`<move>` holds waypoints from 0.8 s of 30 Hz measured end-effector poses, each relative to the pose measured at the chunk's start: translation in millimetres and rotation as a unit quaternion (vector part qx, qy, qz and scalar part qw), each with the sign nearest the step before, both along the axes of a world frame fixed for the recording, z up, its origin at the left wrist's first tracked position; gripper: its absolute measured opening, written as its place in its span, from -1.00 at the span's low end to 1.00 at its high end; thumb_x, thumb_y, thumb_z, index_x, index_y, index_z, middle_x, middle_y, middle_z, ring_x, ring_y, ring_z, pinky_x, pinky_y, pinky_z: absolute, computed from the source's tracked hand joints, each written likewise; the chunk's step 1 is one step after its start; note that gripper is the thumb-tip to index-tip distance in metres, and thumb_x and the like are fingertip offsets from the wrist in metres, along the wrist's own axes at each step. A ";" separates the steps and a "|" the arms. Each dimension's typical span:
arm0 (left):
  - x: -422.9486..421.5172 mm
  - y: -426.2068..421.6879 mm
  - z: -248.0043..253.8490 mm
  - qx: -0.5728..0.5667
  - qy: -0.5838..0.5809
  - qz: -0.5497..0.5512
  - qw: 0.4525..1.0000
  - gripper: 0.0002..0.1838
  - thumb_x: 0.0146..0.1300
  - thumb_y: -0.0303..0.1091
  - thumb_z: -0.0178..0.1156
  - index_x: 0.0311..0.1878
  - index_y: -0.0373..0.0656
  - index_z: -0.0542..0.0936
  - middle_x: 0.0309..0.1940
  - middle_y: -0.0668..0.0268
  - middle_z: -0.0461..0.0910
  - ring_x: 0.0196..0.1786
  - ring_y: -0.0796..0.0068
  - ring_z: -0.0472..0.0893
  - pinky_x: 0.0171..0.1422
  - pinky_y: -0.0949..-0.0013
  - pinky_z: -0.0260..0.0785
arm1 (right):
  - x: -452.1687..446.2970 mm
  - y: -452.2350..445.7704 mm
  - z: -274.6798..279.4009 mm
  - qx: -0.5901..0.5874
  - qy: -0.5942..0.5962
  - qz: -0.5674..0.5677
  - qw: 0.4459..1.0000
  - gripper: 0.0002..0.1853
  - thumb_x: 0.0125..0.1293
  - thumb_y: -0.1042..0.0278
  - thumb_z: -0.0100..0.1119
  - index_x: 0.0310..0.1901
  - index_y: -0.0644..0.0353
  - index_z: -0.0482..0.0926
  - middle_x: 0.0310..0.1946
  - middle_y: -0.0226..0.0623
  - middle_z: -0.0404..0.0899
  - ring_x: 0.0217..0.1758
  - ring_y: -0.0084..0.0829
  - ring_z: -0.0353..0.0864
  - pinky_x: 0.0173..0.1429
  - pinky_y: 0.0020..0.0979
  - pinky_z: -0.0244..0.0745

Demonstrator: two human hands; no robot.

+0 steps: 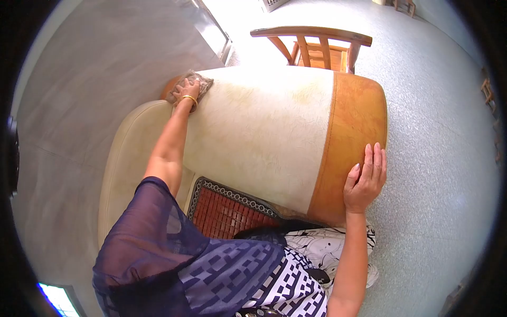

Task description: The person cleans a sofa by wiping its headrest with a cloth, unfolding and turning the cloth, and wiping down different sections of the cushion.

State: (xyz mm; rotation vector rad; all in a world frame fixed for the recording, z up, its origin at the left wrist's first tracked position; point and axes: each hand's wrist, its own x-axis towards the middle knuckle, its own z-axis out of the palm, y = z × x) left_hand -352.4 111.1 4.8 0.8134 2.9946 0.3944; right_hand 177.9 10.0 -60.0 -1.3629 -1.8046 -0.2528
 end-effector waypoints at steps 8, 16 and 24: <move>41.7 -24.3 -2.8 0.008 0.012 -0.015 1.000 -0.22 0.25 0.31 -0.18 0.50 0.26 0.04 0.53 0.17 -0.15 0.54 -0.06 -0.18 0.39 -0.47 -0.21 | 1.9 0.6 -4.7 0.016 0.005 0.004 1.000 -0.52 0.25 0.39 -0.08 0.24 0.21 0.43 0.29 -0.14 0.37 0.37 -0.11 0.29 0.42 -0.15 0.16; 59.5 -60.7 -18.8 0.053 0.018 -0.046 0.997 -0.21 0.26 0.34 -0.20 0.51 0.25 0.03 0.54 0.15 -0.16 0.55 -0.06 -0.18 0.38 -0.47 -0.20 | 2.3 2.1 -8.3 0.035 0.004 0.001 0.999 -0.53 0.27 0.37 -0.08 0.23 0.20 0.44 0.27 -0.14 0.38 0.35 -0.11 0.32 0.40 -0.16 0.20; 54.2 -96.6 -41.6 0.100 0.018 -0.043 0.994 -0.16 0.21 0.42 -0.17 0.51 0.30 0.01 0.54 0.16 -0.17 0.55 -0.05 -0.18 0.39 -0.43 -0.19 | 3.2 2.4 -9.7 0.039 -0.002 -0.007 0.999 -0.53 0.27 0.35 -0.07 0.23 0.20 0.44 0.27 -0.14 0.38 0.34 -0.10 0.32 0.39 -0.16 0.22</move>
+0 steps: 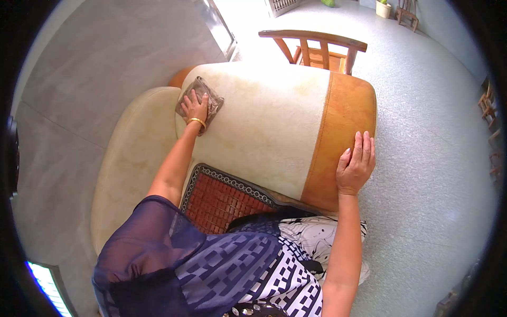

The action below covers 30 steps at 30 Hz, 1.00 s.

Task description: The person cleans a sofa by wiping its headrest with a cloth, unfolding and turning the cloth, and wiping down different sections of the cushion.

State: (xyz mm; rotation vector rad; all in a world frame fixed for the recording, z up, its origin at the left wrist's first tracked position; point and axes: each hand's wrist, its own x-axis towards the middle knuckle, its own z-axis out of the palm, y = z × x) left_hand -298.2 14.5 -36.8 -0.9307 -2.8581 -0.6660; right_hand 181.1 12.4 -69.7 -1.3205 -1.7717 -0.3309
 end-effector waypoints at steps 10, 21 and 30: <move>-56.3 25.5 14.4 -0.046 -0.023 0.080 0.995 -0.17 0.18 0.40 -0.11 0.48 0.29 0.09 0.49 0.19 -0.03 0.47 -0.05 0.00 0.31 -0.46 -0.04 | -2.8 -1.2 0.0 -0.008 -0.002 0.004 1.000 -0.51 0.24 0.38 -0.09 0.23 0.21 0.44 0.27 -0.12 0.38 0.34 -0.08 0.32 0.42 -0.14 0.19; -18.1 15.0 15.9 -0.013 -0.021 0.115 0.993 -0.22 0.20 0.37 -0.10 0.45 0.28 0.14 0.46 0.23 0.02 0.48 0.05 0.00 0.27 -0.46 0.03 | -3.1 -0.5 -1.2 -0.006 0.005 0.002 1.000 -0.52 0.28 0.35 -0.12 0.23 0.22 0.43 0.28 -0.13 0.38 0.35 -0.09 0.31 0.42 -0.15 0.18; 30.2 -1.5 1.6 0.002 -0.007 0.101 0.995 -0.19 0.22 0.38 -0.13 0.48 0.24 0.08 0.49 0.15 -0.08 0.50 0.00 -0.06 0.30 -0.45 0.00 | -1.8 1.1 -4.7 0.007 0.004 0.006 1.000 -0.52 0.30 0.33 -0.12 0.24 0.21 0.42 0.29 -0.16 0.36 0.36 -0.10 0.29 0.41 -0.15 0.18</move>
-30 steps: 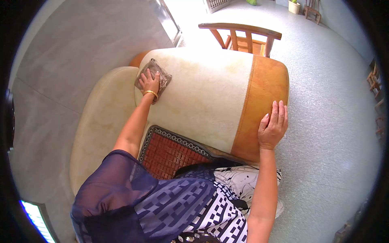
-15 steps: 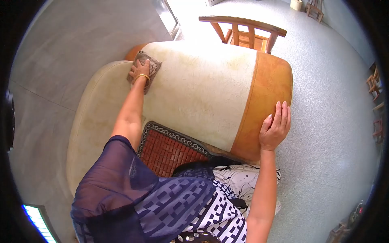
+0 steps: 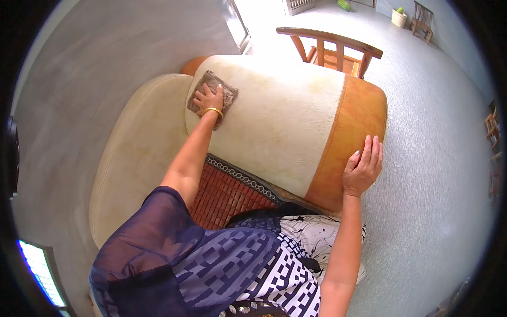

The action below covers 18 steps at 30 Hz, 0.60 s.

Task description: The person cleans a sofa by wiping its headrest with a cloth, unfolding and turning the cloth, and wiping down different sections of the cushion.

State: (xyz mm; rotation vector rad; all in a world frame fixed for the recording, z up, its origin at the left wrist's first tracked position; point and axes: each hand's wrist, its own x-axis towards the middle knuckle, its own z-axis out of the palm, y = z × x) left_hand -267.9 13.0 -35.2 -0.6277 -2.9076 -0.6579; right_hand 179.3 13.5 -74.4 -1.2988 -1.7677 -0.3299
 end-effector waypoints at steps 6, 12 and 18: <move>26.3 -14.6 -11.4 0.031 -0.041 -0.032 0.998 -0.14 0.22 0.41 -0.16 0.51 0.24 -0.03 0.53 0.10 -0.24 0.54 -0.05 -0.24 0.32 -0.53 -0.14 | 1.4 -1.0 1.4 -0.004 0.003 0.002 1.000 -0.53 0.31 0.34 -0.11 0.24 0.21 0.43 0.28 -0.16 0.37 0.36 -0.10 0.30 0.42 -0.15 0.19; 24.4 -11.2 0.3 0.023 -0.083 -0.005 0.996 -0.11 0.20 0.42 -0.14 0.52 0.26 -0.07 0.54 0.11 -0.29 0.55 -0.08 -0.28 0.32 -0.54 -0.16 | 3.3 1.6 -2.5 0.001 -0.005 0.011 1.000 -0.54 0.30 0.35 -0.09 0.23 0.21 0.43 0.27 -0.14 0.38 0.35 -0.09 0.31 0.42 -0.14 0.20; -25.9 -10.8 -7.2 0.035 -0.088 0.027 0.995 -0.10 0.19 0.45 -0.16 0.52 0.25 -0.05 0.53 0.08 -0.24 0.54 -0.14 -0.22 0.36 -0.47 -0.15 | 2.5 2.2 -4.8 -0.001 -0.005 0.008 1.000 -0.54 0.29 0.36 -0.08 0.23 0.21 0.44 0.26 -0.14 0.39 0.34 -0.08 0.32 0.42 -0.15 0.20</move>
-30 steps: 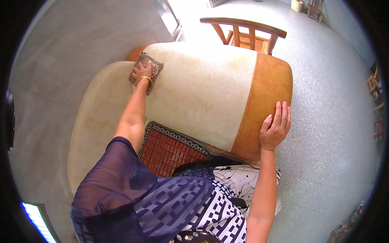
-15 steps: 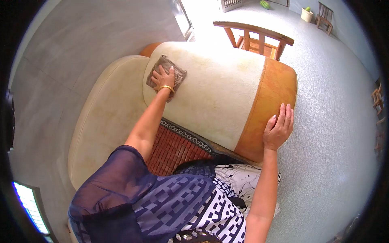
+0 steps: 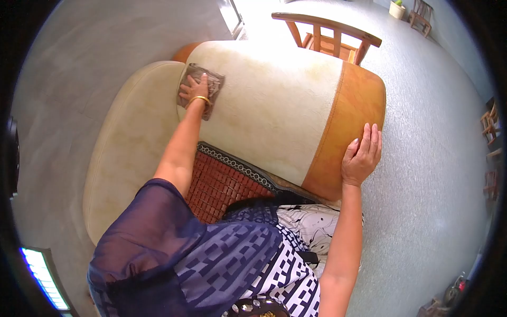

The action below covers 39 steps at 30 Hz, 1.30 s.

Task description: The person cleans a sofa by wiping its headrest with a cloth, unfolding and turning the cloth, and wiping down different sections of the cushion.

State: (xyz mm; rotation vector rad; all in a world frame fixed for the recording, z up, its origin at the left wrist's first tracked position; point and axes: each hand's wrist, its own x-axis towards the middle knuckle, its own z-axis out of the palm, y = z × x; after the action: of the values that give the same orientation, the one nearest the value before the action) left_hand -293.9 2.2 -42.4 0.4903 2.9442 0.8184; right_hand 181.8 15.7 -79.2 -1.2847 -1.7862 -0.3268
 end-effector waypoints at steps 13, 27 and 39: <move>-13.6 -15.5 -23.9 0.054 0.042 0.033 0.997 -0.11 0.22 0.47 -0.25 0.51 0.19 -0.01 0.51 -0.05 -0.19 0.50 -0.26 -0.17 0.40 -0.41 -0.17 | -2.3 0.0 3.0 0.014 0.002 -0.007 1.000 -0.54 0.29 0.34 -0.11 0.21 0.21 0.46 0.25 -0.15 0.41 0.33 -0.09 0.34 0.40 -0.15 0.24; 93.4 -49.1 -40.8 0.045 0.034 -0.024 0.998 -0.10 0.23 0.43 -0.17 0.52 0.14 -0.05 0.52 0.03 -0.22 0.54 -0.12 -0.23 0.29 -0.54 -0.08 | -0.9 1.1 1.4 0.014 -0.001 -0.010 1.000 -0.55 0.30 0.34 -0.11 0.22 0.20 0.45 0.26 -0.16 0.41 0.33 -0.11 0.34 0.40 -0.16 0.23; 68.3 -74.6 -63.7 0.149 0.037 -0.027 0.988 -0.12 0.23 0.42 -0.12 0.50 0.14 0.02 0.53 0.05 -0.24 0.54 -0.10 -0.21 0.37 -0.46 -0.18 | 0.2 1.0 0.5 0.001 -0.009 -0.006 1.000 -0.54 0.29 0.34 -0.11 0.22 0.21 0.45 0.26 -0.14 0.40 0.33 -0.10 0.33 0.42 -0.15 0.21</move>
State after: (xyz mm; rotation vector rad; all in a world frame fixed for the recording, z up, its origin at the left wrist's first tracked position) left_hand -225.6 -72.4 -106.0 0.6265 2.8700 1.2671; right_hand 182.0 16.7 -78.7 -1.2950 -1.7930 -0.3481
